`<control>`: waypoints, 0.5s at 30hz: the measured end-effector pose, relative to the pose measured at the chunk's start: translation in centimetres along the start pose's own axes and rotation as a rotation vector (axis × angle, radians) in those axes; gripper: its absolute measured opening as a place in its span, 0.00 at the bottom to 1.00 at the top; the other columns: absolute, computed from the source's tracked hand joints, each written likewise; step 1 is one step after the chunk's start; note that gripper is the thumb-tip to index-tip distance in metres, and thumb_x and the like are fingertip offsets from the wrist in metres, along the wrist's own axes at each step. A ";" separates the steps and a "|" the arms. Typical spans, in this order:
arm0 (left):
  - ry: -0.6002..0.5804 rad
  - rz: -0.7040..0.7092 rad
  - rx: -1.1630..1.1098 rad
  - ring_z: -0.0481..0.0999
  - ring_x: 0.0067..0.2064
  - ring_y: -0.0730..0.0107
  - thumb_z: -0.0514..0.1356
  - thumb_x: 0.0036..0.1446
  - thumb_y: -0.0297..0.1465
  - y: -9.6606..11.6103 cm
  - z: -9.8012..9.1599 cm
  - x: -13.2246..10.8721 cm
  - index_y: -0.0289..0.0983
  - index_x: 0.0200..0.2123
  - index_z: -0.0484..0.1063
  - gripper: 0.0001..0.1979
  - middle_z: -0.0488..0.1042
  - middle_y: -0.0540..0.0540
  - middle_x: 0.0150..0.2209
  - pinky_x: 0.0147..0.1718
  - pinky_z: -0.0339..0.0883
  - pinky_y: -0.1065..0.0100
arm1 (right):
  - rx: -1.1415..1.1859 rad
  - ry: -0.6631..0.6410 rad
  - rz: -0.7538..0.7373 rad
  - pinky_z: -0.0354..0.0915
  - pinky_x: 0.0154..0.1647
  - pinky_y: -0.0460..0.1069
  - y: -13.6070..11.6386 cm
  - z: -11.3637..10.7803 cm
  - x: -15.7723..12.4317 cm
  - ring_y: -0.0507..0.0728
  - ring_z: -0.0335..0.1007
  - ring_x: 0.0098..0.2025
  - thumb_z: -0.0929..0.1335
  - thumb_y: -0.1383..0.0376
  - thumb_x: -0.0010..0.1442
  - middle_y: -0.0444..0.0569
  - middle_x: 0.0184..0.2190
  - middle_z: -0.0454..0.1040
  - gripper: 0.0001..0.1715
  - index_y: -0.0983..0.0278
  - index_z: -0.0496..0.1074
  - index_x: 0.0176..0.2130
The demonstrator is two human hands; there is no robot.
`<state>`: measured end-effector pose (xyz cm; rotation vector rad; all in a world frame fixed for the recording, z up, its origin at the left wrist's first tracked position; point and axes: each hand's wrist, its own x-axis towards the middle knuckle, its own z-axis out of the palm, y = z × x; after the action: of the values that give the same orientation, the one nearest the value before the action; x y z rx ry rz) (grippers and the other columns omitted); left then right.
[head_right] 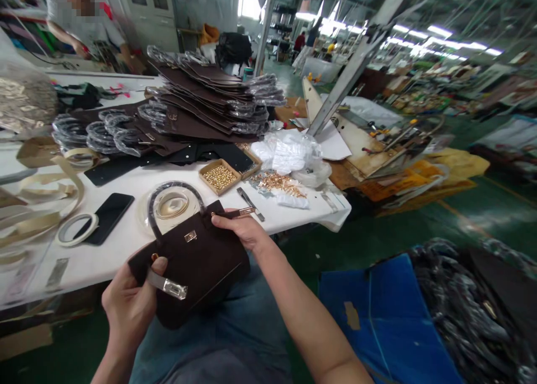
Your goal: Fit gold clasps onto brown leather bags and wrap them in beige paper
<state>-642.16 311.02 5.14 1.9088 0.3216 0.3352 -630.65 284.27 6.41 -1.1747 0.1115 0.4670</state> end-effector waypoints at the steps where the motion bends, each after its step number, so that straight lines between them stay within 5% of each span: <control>1: 0.004 -0.001 -0.012 0.90 0.49 0.50 0.73 0.64 0.50 0.0 -0.2 -0.1 0.39 0.60 0.85 0.29 0.91 0.43 0.48 0.47 0.84 0.62 | -0.014 -0.029 -0.002 0.82 0.54 0.59 0.0 0.0 0.0 0.65 0.88 0.44 0.89 0.51 0.52 0.57 0.47 0.89 0.32 0.64 0.87 0.50; 15: -0.063 0.018 -0.141 0.89 0.53 0.49 0.74 0.66 0.48 -0.1 -1.3 -0.8 0.39 0.64 0.83 0.29 0.90 0.41 0.52 0.50 0.83 0.60 | -0.309 0.159 -0.157 0.81 0.57 0.60 -0.8 0.6 -1.5 0.66 0.87 0.49 0.89 0.50 0.47 0.53 0.47 0.90 0.31 0.62 0.89 0.46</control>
<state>-643.40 311.88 5.48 1.7810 0.2329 0.3018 -631.79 284.17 7.82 -1.5118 0.0848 0.2571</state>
